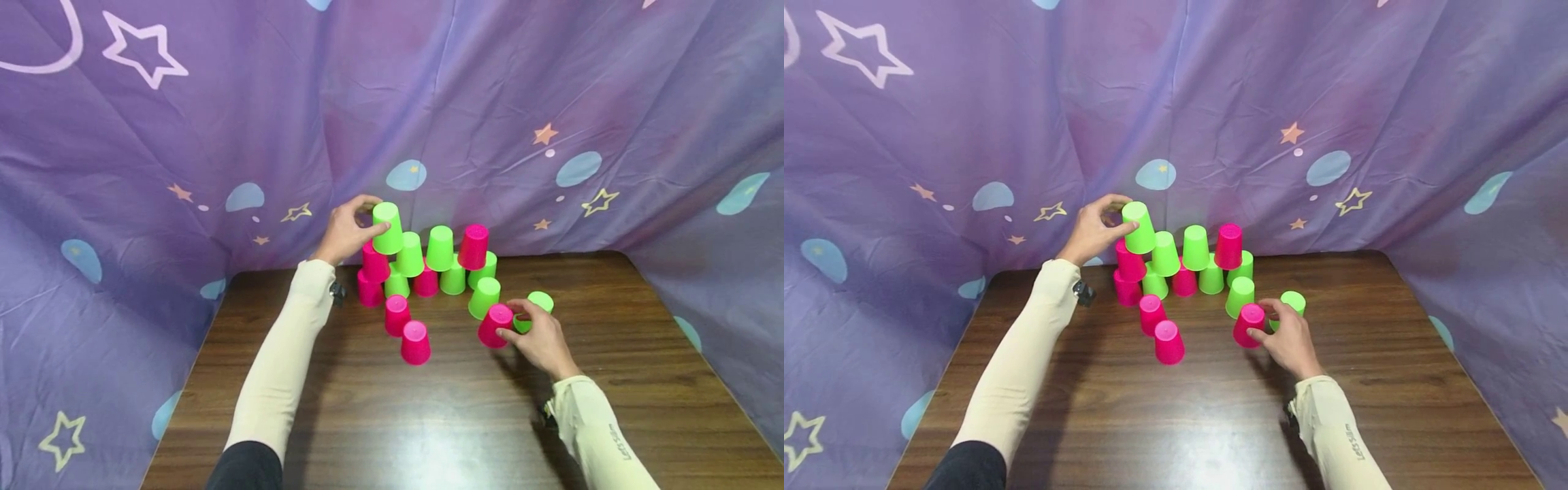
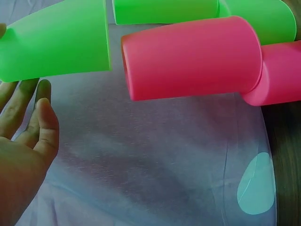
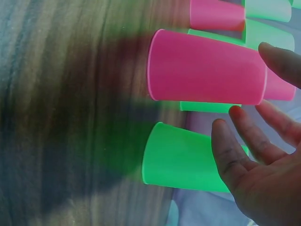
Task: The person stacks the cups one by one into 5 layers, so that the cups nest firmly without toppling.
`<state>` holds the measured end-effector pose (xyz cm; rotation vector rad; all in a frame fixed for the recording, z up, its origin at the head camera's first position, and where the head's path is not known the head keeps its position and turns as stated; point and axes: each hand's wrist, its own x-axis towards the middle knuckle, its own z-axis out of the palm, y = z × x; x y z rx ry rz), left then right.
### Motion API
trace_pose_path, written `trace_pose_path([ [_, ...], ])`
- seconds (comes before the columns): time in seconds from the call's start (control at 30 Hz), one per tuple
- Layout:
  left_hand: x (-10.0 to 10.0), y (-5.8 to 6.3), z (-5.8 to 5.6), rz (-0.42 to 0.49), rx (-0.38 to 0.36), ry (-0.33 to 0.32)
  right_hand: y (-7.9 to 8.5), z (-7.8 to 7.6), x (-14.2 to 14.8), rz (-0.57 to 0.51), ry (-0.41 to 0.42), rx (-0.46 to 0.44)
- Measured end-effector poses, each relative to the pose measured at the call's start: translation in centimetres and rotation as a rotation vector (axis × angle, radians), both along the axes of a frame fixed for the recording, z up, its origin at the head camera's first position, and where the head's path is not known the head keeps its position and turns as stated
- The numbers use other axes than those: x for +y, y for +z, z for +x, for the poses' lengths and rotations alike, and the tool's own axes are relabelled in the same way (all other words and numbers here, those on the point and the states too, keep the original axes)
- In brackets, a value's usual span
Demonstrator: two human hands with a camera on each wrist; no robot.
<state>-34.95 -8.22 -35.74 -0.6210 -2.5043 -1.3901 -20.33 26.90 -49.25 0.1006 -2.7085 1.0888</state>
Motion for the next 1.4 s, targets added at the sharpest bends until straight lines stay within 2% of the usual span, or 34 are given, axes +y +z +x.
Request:
trace_pose_path([
  [0.23, 0.0, -0.3, -0.4, -0.02, -0.023, -0.004, -0.2, 0.0, -0.1, 0.03, -0.028, -0.025],
  [0.97, 0.1, -0.4, -0.4, -0.023, -0.06, -0.01, -0.8, -0.2, -0.8, 0.019, -0.022, -0.045],
  [1.4, -0.8, -1.1, -0.3, -0.011, -0.04, -0.006, -1.0, -0.4, -1.0, 0.028, -0.02, 0.003],
])
